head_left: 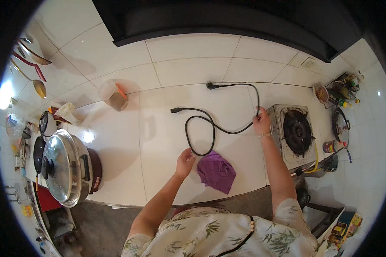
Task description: The person cleans a kitchen sink and countertop using a purple cloth. They wipe the sink basin, the faucet, and the surrounding counter area, moving a frying pan and a steamer pot to reach different spots. The person also wipes the gas stove and rinses the cloth in the sink.
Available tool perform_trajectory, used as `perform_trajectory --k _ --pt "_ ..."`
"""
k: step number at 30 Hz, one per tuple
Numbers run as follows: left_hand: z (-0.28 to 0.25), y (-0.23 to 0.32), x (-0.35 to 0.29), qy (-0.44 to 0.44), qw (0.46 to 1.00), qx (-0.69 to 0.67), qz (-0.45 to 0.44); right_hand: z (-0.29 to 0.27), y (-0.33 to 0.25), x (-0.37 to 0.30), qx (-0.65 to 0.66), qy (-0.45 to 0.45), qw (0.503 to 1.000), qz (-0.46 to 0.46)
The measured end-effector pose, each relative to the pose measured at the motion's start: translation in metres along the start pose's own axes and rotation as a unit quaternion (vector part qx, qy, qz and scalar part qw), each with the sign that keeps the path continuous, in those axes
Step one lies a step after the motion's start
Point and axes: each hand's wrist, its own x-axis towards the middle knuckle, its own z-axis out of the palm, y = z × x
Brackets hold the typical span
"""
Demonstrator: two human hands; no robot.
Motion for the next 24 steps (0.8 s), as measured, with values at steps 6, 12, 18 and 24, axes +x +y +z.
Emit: perform_trajectory --k 6,12,18,24 --pt "-0.006 0.019 0.013 -0.002 0.980 -0.161 -0.119 0.009 -0.073 -0.100 -0.172 -0.045 0.950 -0.258" --pt "-0.034 0.066 0.052 0.083 0.969 -0.206 -0.108 0.059 -0.076 -0.161 -0.197 -0.129 0.917 -0.323" --pt "-0.031 0.035 0.106 0.090 0.987 0.117 -0.057 0.069 -0.057 -0.177 -0.062 -0.147 0.941 -0.298" --pt "-0.015 0.049 0.113 0.098 0.956 0.269 -0.059 0.067 -0.007 -0.161 0.059 -0.037 0.984 -0.167"
